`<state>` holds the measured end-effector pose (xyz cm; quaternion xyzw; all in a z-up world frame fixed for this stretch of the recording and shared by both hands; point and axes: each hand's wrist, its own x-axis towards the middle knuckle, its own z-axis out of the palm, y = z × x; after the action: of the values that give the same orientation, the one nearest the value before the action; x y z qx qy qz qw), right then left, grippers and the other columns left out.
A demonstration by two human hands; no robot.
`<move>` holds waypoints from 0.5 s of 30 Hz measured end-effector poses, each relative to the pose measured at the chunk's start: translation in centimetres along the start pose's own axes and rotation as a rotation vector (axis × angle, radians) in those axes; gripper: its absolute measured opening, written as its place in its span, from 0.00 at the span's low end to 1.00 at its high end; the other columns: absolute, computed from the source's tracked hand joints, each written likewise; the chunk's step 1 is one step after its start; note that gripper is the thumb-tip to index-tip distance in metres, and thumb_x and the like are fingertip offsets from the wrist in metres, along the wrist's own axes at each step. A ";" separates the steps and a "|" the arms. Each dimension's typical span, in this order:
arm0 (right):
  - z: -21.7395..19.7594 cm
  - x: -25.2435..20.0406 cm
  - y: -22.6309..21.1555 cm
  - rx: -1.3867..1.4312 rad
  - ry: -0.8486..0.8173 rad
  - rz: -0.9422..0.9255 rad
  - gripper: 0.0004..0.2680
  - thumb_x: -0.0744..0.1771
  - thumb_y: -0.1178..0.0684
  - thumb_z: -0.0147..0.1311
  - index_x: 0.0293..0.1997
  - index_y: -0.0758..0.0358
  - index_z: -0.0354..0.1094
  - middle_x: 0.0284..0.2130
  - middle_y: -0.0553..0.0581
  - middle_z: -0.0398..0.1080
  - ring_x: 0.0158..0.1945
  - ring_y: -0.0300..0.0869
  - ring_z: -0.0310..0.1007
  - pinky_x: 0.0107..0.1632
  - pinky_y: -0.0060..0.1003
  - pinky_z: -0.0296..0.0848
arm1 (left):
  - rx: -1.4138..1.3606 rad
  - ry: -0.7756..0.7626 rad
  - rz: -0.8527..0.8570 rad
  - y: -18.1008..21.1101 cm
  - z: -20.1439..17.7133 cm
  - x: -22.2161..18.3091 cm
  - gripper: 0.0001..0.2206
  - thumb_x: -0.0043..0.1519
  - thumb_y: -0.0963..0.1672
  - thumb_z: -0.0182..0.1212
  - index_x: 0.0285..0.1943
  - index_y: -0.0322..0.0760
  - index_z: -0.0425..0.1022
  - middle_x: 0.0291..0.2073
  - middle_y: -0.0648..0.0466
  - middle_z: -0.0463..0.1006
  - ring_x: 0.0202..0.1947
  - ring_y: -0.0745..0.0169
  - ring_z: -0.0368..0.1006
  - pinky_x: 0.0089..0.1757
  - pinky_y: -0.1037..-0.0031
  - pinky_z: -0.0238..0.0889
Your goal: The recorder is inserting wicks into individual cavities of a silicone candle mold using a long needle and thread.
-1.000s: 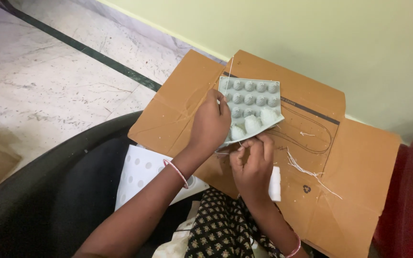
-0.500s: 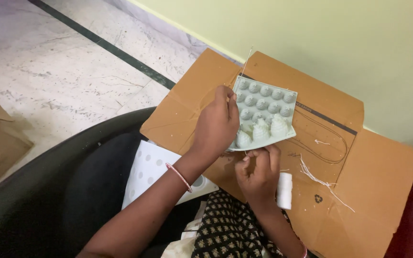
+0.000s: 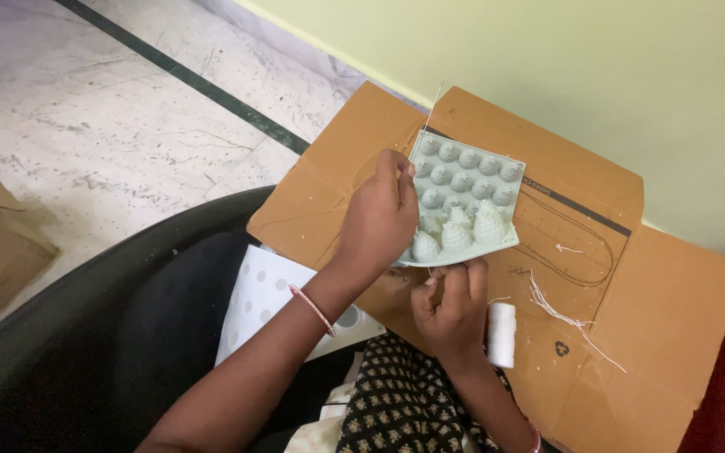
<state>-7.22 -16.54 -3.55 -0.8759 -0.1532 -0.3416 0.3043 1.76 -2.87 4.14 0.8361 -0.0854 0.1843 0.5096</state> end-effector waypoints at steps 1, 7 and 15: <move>0.1 0.0 0.1 0.000 0.000 0.001 0.04 0.64 0.63 0.49 0.39 0.72 0.61 0.42 0.69 0.60 0.46 0.59 0.65 0.48 0.50 0.70 | 0.000 -0.001 0.000 0.1 0.0 0.0 0.06 0.69 0.43 0.50 0.48 0.33 0.64 0.26 0.34 0.76 0.30 0.30 0.75 0.32 0.47 0.63; 0.3 -0.3 0.5 -0.018 -0.016 -0.023 0.05 0.63 0.62 0.49 0.39 0.72 0.61 0.44 0.70 0.59 0.46 0.57 0.65 0.47 0.48 0.70 | 0.010 -0.014 -0.010 0.2 -0.1 0.1 0.07 0.70 0.43 0.50 0.48 0.33 0.65 0.26 0.34 0.77 0.30 0.29 0.75 0.32 0.47 0.64; -0.3 0.6 -0.6 -0.063 0.001 -0.075 0.06 0.62 0.60 0.50 0.40 0.70 0.62 0.43 0.68 0.60 0.48 0.58 0.64 0.50 0.50 0.70 | 0.032 -0.067 -0.061 0.4 -0.3 0.3 0.07 0.70 0.44 0.49 0.49 0.34 0.65 0.26 0.35 0.77 0.31 0.29 0.75 0.33 0.46 0.63</move>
<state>-7.23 -16.28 -2.68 -0.8785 -0.1748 -0.3580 0.2638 1.80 -2.78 4.67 0.8521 -0.0740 0.1419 0.4983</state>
